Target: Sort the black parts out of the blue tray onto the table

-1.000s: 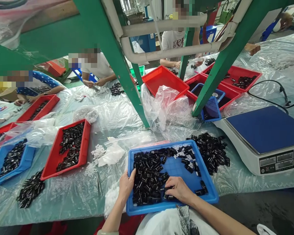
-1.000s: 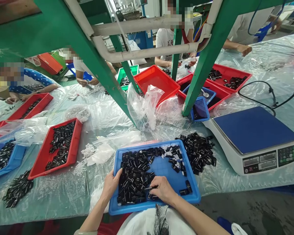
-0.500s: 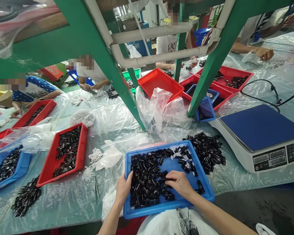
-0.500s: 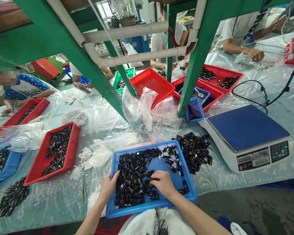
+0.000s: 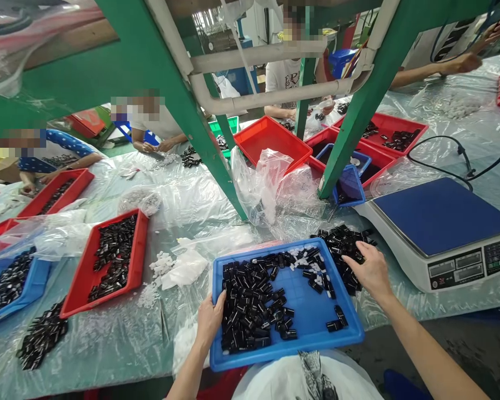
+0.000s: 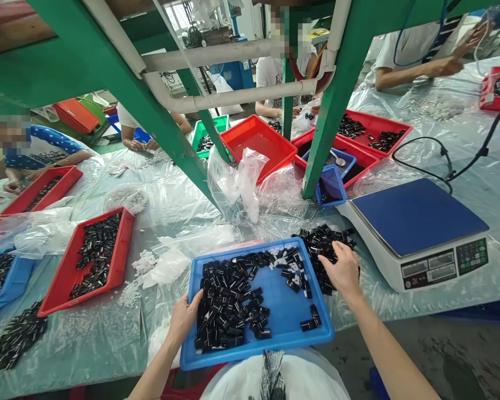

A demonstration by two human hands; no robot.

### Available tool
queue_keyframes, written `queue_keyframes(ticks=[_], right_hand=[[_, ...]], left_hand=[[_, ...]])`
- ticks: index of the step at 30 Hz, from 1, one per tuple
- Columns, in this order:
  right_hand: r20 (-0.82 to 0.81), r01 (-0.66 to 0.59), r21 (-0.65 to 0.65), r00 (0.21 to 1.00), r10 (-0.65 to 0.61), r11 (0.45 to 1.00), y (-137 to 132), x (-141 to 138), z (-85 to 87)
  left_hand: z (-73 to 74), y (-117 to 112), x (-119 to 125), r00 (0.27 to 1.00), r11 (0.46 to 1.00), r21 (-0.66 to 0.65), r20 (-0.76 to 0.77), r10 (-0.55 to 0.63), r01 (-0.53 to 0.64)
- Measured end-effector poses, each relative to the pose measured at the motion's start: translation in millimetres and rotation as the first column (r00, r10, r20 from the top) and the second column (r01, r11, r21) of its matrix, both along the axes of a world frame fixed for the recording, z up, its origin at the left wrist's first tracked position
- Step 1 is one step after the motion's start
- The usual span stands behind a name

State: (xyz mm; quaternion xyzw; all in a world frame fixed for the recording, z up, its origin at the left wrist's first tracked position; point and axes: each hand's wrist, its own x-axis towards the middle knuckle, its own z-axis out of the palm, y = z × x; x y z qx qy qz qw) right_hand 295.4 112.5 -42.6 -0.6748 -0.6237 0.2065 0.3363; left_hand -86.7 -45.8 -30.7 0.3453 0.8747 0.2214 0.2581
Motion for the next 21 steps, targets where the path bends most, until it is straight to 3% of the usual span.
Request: queue_keyframes(ticks=[2, 4, 5, 7, 9, 11, 14, 21], right_hand=[[0.021, -0.098, 0.040, 0.995, 0.098, 0.994, -16, -18, 7.2], [-0.076, -0.308, -0.047, 0.950, 0.304, 0.950, -37, -43, 12.6], [-0.142, -0.444, -0.120, 0.893, 0.427, 0.888, -49, -56, 13.6], [-0.213, -0.651, -0.271, 0.759, 0.616, 0.709, -74, -81, 11.9], [-0.169, -0.696, -0.409, 0.693, 0.701, 0.590, -94, -101, 6.2], [-0.056, -0.659, -0.501, 0.672, 0.739, 0.561, -109, -114, -1.0], [0.039, -0.641, -0.535, 0.632, 0.774, 0.550, -119, -121, -9.9], [0.024, -0.650, -0.562, 0.606, 0.795, 0.512, -117, -118, -14.1]], left_hand=[[-0.8, -1, 0, 1.000, 1.000, 0.017, 0.004, 0.001, -0.001], [-1.3, -1, 0, 1.000, 1.000, 0.027, 0.010, 0.001, -0.001], [-1.3, -1, 0, 1.000, 1.000, 0.027, 0.012, 0.000, -0.001], [-0.6, -2, 1, 1.000, 1.000, 0.029, 0.020, -0.001, 0.000], [0.3, -2, 2, 1.000, 1.000, 0.031, 0.028, 0.000, -0.001], [1.2, -3, 3, 1.000, 0.999, 0.034, 0.030, 0.003, -0.004], [1.9, -3, 4, 1.000, 0.999, 0.037, 0.025, 0.013, -0.014], [3.2, -3, 4, 0.999, 1.000, 0.026, 0.043, 0.015, -0.016]])
